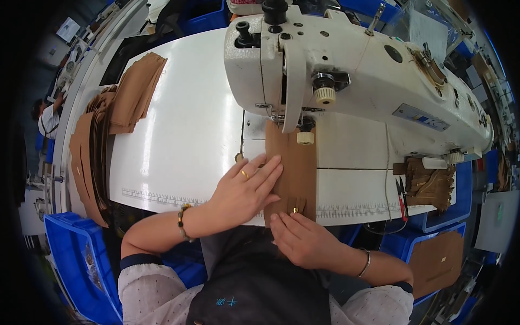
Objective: Sewing a zipper and components onto a leather bag panel using an industrial sewing machine.
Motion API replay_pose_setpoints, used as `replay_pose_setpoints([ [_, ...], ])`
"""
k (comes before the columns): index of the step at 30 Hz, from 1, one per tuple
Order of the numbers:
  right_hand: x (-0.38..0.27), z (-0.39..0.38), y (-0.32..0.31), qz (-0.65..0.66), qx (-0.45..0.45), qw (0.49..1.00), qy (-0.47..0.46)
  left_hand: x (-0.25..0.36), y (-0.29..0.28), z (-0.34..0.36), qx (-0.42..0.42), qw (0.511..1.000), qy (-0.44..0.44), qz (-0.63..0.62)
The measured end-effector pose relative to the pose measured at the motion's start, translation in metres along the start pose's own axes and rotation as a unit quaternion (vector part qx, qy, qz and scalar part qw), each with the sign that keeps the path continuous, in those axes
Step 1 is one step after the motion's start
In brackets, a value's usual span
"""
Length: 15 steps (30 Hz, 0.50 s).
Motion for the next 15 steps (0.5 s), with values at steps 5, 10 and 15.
replay_pose_setpoints([
  [5,0.006,0.007,-0.007,0.012,-0.004,1.000,0.001,-0.035,0.012,0.044,-0.005,0.998,-0.006,0.054],
  [10,0.045,0.012,-0.040,0.184,-0.009,0.982,0.044,-0.035,0.004,0.037,-0.030,0.999,-0.017,0.015],
  [15,0.087,0.027,-0.054,-0.135,0.082,0.987,-0.010,-0.033,-0.001,0.036,-0.055,0.998,-0.036,0.006],
])
Point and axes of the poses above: each hand's wrist, its own z-axis towards the middle knuckle, its own y-axis out of the palm, x = y × z, the point moved 2 cm from there along z, towards the middle knuckle, and after that the axes turned 9 degrees about -y, right-handed, at the moved point
